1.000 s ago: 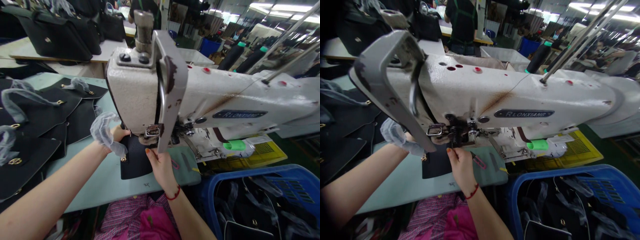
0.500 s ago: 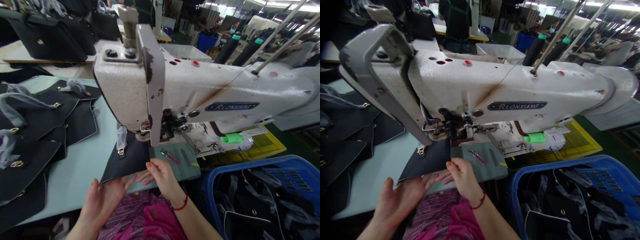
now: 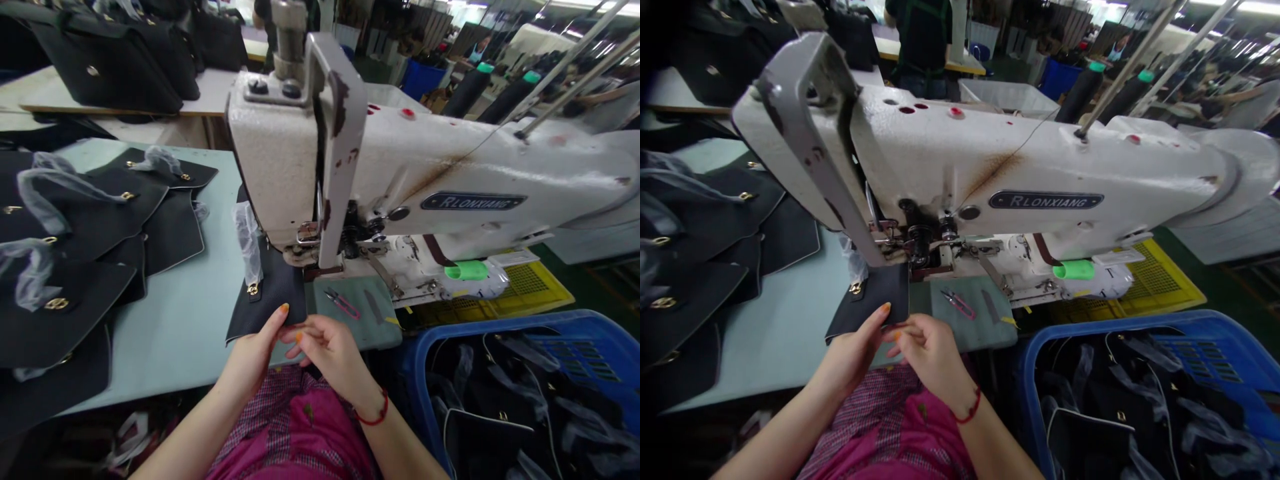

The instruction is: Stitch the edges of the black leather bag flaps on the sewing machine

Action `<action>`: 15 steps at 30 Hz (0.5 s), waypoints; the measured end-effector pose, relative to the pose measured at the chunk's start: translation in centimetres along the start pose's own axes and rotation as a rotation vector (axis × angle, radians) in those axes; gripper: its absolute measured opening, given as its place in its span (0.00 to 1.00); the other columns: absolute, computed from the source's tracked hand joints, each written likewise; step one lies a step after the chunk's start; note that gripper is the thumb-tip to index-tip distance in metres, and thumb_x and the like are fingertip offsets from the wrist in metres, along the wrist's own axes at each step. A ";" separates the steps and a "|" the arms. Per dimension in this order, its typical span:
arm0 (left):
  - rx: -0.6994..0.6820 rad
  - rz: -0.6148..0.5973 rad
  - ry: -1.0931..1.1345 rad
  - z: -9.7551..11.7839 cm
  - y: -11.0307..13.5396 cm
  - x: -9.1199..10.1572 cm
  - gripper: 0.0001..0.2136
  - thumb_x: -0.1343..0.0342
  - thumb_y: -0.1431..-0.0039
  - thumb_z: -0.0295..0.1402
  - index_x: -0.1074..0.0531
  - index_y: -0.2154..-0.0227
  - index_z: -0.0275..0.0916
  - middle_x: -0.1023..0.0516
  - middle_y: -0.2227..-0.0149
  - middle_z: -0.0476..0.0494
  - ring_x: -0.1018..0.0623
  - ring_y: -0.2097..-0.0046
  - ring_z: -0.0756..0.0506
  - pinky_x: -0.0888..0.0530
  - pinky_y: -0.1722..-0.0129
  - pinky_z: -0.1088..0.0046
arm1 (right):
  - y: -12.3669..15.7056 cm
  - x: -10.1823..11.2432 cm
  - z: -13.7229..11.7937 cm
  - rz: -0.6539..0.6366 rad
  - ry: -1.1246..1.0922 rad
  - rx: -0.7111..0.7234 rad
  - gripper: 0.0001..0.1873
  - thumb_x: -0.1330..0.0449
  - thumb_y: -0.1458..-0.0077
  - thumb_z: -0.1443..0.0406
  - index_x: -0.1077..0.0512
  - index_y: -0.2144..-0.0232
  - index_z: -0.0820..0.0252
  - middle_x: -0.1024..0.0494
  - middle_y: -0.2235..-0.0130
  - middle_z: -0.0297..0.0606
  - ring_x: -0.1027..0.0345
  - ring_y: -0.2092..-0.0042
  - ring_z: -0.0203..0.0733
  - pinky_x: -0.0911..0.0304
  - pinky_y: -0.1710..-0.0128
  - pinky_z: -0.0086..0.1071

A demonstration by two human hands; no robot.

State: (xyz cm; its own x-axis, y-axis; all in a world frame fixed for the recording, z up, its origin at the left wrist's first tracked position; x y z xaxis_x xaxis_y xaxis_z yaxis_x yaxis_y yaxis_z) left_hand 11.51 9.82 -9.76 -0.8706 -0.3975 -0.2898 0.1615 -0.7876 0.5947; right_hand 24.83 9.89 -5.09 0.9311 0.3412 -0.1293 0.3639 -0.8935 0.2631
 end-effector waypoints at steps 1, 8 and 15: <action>0.037 0.014 -0.040 -0.2 0.0 0.2 0.22 0.32 0.58 0.45 0.21 0.66 0.31 0.19 0.59 0.34 0.21 0.54 0.37 0.25 0.52 0.63 | 0.0 0.1 0.0 0.012 0.000 -0.008 0.14 0.43 0.40 0.58 0.29 0.61 0.64 0.20 0.62 0.43 0.24 0.67 0.38 0.33 0.73 0.24; 0.111 0.120 -0.151 -0.4 0.0 1.0 0.21 0.31 0.62 0.47 0.21 0.73 0.31 0.18 0.68 0.38 0.21 0.63 0.41 0.25 0.60 0.68 | -1.4 0.2 0.5 0.060 -0.017 -0.044 0.25 0.49 0.38 0.48 0.29 0.68 0.66 0.22 0.75 0.40 0.27 0.76 0.36 0.37 0.79 0.22; 0.048 0.010 -0.200 -0.2 -0.3 0.9 0.21 0.32 0.63 0.49 0.24 0.80 0.32 0.23 0.78 0.39 0.24 0.71 0.42 0.27 0.67 0.67 | -1.9 0.3 0.7 0.107 -0.023 0.015 0.23 0.47 0.39 0.50 0.29 0.72 0.64 0.24 0.78 0.37 0.31 0.79 0.33 0.38 0.79 0.23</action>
State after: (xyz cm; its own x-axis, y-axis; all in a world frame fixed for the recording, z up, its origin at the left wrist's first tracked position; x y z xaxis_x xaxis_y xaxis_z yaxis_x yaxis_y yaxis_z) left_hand 10.74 9.59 -10.38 -0.9449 -0.2996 -0.1318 0.1522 -0.7587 0.6335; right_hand 24.39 11.48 -6.35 0.9636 0.2372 -0.1236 0.2622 -0.9286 0.2626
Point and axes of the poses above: each hand's wrist, its own y-axis away from the middle knuckle, its own x-axis out of the back of the hand, z = x × y, the point moved 6 cm from there along -y, towards the middle knuckle
